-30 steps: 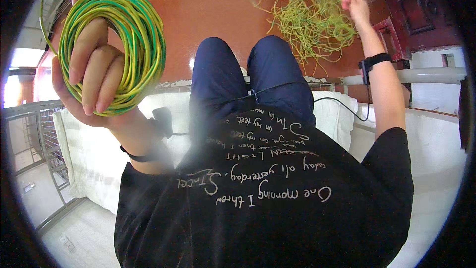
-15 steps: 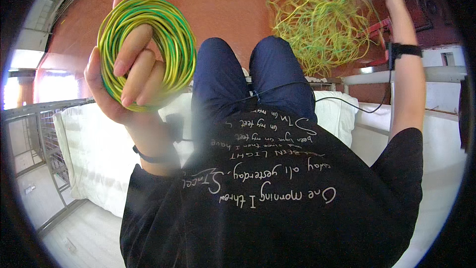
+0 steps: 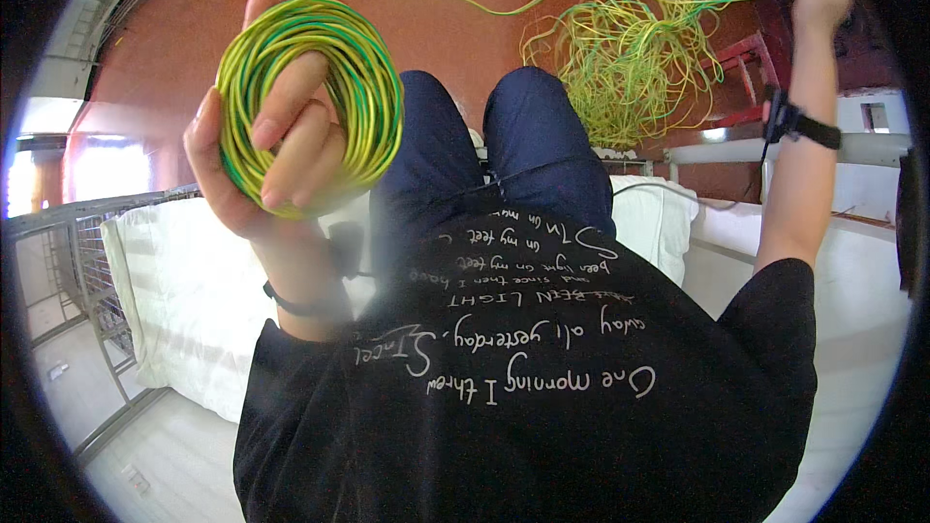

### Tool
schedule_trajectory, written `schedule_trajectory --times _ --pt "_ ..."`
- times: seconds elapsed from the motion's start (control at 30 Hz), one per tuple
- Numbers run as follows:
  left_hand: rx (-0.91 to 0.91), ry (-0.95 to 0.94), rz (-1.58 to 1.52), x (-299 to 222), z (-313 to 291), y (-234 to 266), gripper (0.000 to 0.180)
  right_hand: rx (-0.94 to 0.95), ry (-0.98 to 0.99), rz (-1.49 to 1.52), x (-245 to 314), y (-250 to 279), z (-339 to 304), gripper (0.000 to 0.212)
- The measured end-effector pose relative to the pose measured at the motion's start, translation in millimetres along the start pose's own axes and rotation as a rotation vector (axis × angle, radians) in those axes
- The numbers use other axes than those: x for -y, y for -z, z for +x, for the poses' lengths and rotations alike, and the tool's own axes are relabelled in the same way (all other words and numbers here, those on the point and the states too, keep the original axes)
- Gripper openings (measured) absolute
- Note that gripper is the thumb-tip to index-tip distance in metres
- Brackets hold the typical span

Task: The person coils a yellow and green wire by hand.

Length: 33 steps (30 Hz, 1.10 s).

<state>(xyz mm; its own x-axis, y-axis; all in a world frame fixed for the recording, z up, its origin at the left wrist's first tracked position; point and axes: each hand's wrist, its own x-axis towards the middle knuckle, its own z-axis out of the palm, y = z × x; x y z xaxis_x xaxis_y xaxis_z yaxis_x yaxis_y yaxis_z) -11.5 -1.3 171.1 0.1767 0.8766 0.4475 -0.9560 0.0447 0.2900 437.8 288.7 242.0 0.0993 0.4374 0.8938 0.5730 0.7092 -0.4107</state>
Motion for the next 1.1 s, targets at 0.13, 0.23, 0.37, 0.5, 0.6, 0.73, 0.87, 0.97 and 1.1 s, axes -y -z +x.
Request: schedule_trajectory --times 0.13,0.23,0.37,0.5,0.6,0.73,0.87,0.97,1.1 --pt "-0.030 0.004 0.030 4 0 1 0.061 0.657 -0.533 -0.151 -68 -31 -138 0.029" --pt "-0.032 0.071 0.077 3 -5 2 0.060 0.988 -0.641 -0.401 -64 -27 -201 0.029" --pt "-0.116 0.100 0.177 10 -5 0 0.065 1.565 -0.262 -0.302 -39 -24 -261 0.044" --pt "-0.094 0.145 0.191 24 -9 6 0.066 1.467 -0.212 0.049 97 -55 -241 0.064" --pt "-0.219 0.120 0.216 42 -10 -1 0.068 1.154 -0.058 0.223 163 -69 -218 0.064" --pt "-0.209 0.228 0.273 53 -10 -9 0.076 0.910 -0.094 0.582 205 -82 -221 0.060" --pt "-0.263 0.351 0.588 59 -16 -23 0.075 0.959 -0.115 0.551 213 -77 -235 0.044" --pt "-0.277 0.376 0.633 62 -16 -24 0.075 0.978 -0.161 0.594 208 -74 -245 0.034" --pt "-0.273 0.330 0.537 60 -17 -22 0.076 0.891 -0.586 0.820 213 -68 -251 0.030"
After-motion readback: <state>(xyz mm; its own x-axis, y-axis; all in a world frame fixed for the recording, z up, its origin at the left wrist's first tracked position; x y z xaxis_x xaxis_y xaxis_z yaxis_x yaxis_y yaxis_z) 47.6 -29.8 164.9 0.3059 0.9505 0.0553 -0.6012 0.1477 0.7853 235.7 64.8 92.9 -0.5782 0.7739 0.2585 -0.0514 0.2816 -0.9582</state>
